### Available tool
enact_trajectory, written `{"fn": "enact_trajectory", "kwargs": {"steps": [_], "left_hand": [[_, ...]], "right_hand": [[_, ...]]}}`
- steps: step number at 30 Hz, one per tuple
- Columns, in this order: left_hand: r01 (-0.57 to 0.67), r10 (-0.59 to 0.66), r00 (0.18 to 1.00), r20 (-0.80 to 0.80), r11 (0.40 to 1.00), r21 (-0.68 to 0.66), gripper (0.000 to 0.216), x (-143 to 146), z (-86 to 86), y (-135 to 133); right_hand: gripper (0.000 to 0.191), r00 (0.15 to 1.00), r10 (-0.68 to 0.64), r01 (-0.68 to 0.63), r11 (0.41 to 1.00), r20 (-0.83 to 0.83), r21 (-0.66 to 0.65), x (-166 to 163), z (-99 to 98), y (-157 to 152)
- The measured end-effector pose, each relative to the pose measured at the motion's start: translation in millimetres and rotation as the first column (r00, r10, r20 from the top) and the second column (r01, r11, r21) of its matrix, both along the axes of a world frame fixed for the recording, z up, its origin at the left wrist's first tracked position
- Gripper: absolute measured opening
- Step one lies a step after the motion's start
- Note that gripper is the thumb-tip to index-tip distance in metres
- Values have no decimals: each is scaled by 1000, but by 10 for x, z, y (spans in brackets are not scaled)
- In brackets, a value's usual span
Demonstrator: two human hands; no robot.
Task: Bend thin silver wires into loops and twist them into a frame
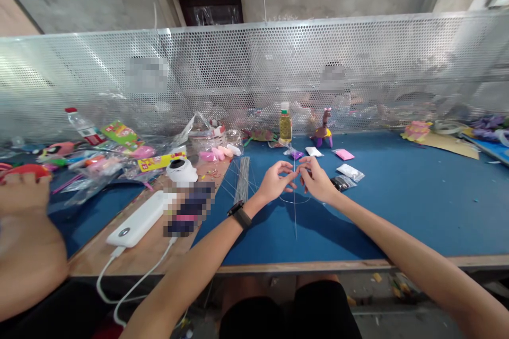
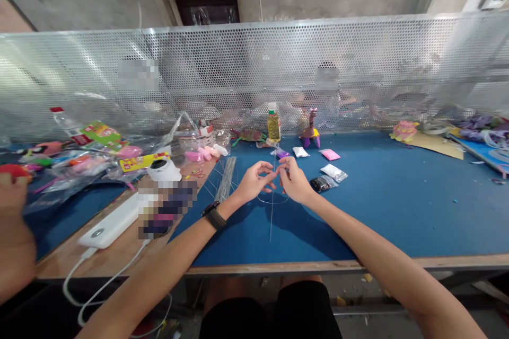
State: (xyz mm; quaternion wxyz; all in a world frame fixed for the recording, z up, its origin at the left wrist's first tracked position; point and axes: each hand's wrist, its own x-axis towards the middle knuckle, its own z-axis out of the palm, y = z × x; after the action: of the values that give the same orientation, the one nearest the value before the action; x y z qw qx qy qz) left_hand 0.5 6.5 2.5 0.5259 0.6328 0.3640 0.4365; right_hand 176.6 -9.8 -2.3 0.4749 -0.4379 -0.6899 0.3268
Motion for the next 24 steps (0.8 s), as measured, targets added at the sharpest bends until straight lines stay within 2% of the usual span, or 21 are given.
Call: {"fn": "enact_trajectory", "kwargs": {"steps": [6,12,24], "left_hand": [[-13,15,999,-36,998,60,46,-29,42,-19],[-9,12,999,-44,998,60,41,-43,52,-19],[-18,30,995,-94,992,128,38,-47,86,-30]], "right_hand": [[27,951,-109,42,973,289,229,82,99,-21],[28,883,-147,12,956,446,292,144,162,-3],[34,790,-280,33,907,546,419,166,210,8]]}}
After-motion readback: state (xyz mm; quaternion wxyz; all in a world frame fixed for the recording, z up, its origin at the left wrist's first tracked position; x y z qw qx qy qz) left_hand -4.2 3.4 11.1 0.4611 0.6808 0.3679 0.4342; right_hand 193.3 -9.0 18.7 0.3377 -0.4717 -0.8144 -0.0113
